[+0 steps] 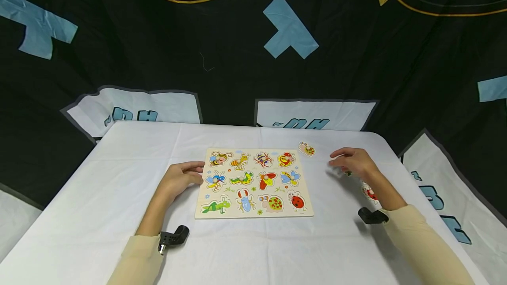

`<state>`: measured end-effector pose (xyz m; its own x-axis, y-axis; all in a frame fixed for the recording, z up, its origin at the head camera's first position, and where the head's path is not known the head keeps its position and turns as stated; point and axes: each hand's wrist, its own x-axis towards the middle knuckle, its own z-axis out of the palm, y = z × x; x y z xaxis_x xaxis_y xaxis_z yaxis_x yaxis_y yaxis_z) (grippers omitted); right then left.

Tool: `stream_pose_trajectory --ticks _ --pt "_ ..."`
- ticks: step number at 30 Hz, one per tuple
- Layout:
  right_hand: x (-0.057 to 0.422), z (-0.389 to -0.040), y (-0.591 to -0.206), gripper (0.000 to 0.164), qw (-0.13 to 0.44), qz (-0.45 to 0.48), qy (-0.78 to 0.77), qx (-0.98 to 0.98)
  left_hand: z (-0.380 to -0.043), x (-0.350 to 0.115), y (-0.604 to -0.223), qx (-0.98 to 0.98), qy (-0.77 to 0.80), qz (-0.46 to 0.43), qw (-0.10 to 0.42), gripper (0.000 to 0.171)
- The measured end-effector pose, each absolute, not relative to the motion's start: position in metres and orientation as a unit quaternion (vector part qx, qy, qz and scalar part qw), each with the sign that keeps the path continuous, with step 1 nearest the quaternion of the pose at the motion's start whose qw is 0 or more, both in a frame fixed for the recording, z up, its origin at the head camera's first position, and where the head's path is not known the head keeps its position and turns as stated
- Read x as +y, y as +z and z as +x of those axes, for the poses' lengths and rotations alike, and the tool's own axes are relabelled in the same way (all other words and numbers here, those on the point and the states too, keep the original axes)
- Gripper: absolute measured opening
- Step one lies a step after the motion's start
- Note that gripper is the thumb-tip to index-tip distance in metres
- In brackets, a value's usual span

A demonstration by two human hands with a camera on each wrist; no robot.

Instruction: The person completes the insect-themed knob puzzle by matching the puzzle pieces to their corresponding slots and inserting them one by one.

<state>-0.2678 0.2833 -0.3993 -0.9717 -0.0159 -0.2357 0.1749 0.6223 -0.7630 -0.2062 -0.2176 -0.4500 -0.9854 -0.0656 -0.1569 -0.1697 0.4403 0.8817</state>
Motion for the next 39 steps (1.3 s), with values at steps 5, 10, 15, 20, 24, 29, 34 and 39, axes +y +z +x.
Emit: stream_pose_trajectory --ticks 5,10,15,20,24,29,34,39 --pt "0.293 -0.266 -0.399 0.048 0.109 0.048 -0.432 0.894 -0.206 -0.217 -0.45 0.845 0.528 -0.07 0.053 0.057" --pt "0.303 -0.263 -0.398 0.053 0.113 0.053 -0.424 0.897 -0.206 -0.217 -0.449 0.845 0.528 -0.069 0.052 0.057" --pt "0.312 -0.262 -0.398 0.054 0.108 0.053 -0.416 0.902 -0.206 -0.217 -0.449 0.844 0.529 -0.069 0.052 0.058" --pt "0.32 -0.261 -0.402 0.05 0.098 0.059 -0.411 0.905 -0.206 -0.217 -0.45 0.845 0.528 -0.069 0.05 0.058" --pt "0.326 -0.261 -0.405 0.05 0.093 0.07 -0.405 0.907 -0.206 -0.217 -0.45 0.845 0.528 -0.068 0.051 0.058" --pt "0.333 -0.261 -0.409 0.052 0.094 0.079 -0.403 0.907 -0.206 -0.217 -0.449 0.844 0.529 -0.07 0.052 0.059" --pt "0.338 -0.261 -0.414 0.052 0.092 0.093 -0.407 0.904 -0.207 -0.217 -0.449 0.845 0.527 -0.076 0.053 0.059" --pt "0.341 -0.263 -0.419 0.048 0.09 0.107 -0.411 0.901 -0.207 -0.217 -0.449 0.846 0.525 -0.077 0.053 0.059"
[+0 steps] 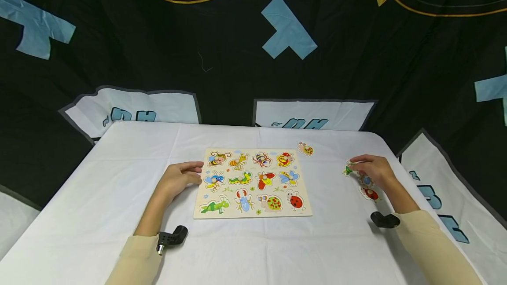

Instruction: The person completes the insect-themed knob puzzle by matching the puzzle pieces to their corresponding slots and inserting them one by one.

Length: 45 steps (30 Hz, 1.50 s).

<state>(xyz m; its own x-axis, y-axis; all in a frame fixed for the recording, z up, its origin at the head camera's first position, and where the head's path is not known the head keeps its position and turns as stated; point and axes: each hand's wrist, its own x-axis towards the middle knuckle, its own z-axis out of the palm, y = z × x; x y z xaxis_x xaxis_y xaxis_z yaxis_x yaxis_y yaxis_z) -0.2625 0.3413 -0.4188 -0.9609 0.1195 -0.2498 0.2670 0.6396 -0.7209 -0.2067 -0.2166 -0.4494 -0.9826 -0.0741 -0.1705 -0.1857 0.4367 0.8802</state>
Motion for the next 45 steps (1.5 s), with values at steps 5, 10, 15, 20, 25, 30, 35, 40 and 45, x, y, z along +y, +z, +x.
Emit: stream_pose_trajectory --ticks 5,10,15,20,25,30,35,40,45 --pt "0.342 -0.264 -0.422 0.046 0.083 0.119 -0.416 0.898 -0.207 -0.217 -0.45 0.846 0.526 -0.074 0.052 0.059" --pt "0.342 -0.266 -0.425 0.044 0.079 0.115 -0.42 0.897 -0.205 -0.217 -0.448 0.846 0.526 -0.072 0.051 0.058" --pt "0.343 -0.267 -0.427 0.041 0.078 0.108 -0.408 0.903 -0.205 -0.216 -0.447 0.845 0.527 -0.072 0.051 0.058" --pt "0.341 -0.266 -0.427 0.041 0.079 0.105 -0.401 0.906 -0.206 -0.216 -0.448 0.847 0.524 -0.073 0.05 0.058" --pt "0.339 -0.264 -0.427 0.041 0.078 0.099 -0.396 0.909 -0.206 -0.217 -0.449 0.847 0.525 -0.072 0.047 0.058" --pt "0.341 -0.266 -0.43 0.041 0.076 0.1 -0.385 0.914 -0.206 -0.217 -0.45 0.848 0.524 -0.07 0.046 0.058" --pt "0.34 -0.266 -0.429 0.04 0.071 0.103 -0.383 0.915 -0.207 -0.218 -0.451 0.848 0.524 -0.071 0.044 0.058" --pt "0.34 -0.266 -0.43 0.038 0.066 0.108 -0.378 0.917 -0.207 -0.218 -0.452 0.848 0.524 -0.07 0.046 0.058" --pt "0.339 -0.266 -0.43 0.037 0.063 0.112 -0.375 0.918 -0.207 -0.218 -0.452 0.849 0.522 -0.071 0.047 0.058"
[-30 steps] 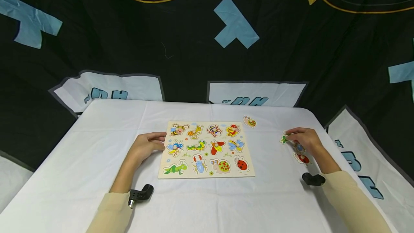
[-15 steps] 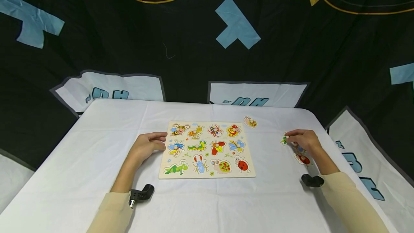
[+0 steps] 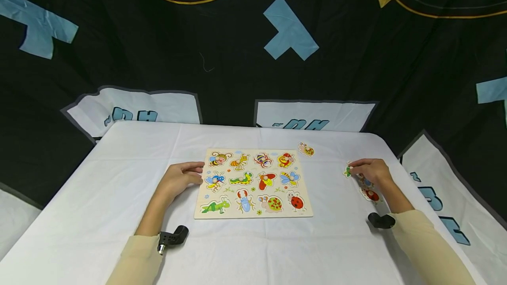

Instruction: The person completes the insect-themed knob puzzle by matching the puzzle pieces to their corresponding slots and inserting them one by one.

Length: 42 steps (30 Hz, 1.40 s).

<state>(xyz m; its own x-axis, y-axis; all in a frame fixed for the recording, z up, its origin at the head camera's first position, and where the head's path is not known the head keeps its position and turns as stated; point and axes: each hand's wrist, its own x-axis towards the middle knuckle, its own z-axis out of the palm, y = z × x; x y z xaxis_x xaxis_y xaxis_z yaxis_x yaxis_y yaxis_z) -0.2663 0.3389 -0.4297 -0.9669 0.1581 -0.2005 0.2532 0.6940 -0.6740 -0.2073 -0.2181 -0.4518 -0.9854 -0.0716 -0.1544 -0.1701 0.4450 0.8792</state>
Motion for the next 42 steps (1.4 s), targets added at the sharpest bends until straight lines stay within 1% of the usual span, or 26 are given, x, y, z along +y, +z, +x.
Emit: stream_pose_trajectory --ticks 15,30,37,42 --pt "0.336 -0.264 -0.427 0.039 0.077 0.124 -0.374 0.916 -0.207 -0.216 -0.451 0.847 0.524 -0.071 0.051 0.058" --pt "0.331 -0.265 -0.426 0.039 0.077 0.119 -0.365 0.92 -0.207 -0.217 -0.449 0.848 0.523 -0.07 0.053 0.058" --pt "0.327 -0.265 -0.42 0.039 0.067 0.102 -0.362 0.924 -0.207 -0.217 -0.449 0.846 0.524 -0.078 0.053 0.059" --pt "0.323 -0.266 -0.413 0.039 0.073 0.102 -0.37 0.921 -0.208 -0.217 -0.45 0.846 0.524 -0.081 0.054 0.059"
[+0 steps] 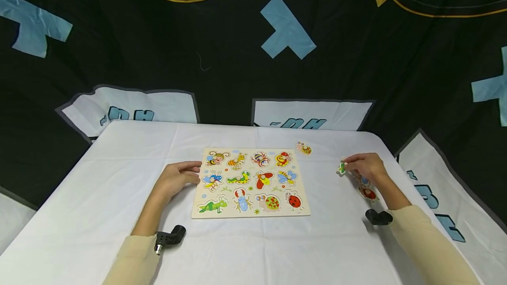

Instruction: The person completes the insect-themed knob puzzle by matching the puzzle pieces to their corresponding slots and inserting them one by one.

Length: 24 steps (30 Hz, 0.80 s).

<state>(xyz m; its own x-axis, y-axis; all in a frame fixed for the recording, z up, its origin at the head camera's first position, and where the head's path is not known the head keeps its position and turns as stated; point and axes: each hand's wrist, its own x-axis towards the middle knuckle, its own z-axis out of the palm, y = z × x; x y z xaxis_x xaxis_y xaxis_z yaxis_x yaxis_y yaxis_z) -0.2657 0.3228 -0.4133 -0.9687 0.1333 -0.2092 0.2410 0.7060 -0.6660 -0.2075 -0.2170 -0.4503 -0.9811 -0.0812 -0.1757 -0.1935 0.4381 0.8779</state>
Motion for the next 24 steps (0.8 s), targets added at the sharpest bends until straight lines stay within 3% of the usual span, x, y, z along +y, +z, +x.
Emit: stream_pose_trajectory --ticks 24 --pt "0.297 -0.263 -0.397 0.035 0.07 0.051 -0.38 0.921 -0.207 -0.217 -0.45 0.846 0.524 -0.08 0.051 0.058"
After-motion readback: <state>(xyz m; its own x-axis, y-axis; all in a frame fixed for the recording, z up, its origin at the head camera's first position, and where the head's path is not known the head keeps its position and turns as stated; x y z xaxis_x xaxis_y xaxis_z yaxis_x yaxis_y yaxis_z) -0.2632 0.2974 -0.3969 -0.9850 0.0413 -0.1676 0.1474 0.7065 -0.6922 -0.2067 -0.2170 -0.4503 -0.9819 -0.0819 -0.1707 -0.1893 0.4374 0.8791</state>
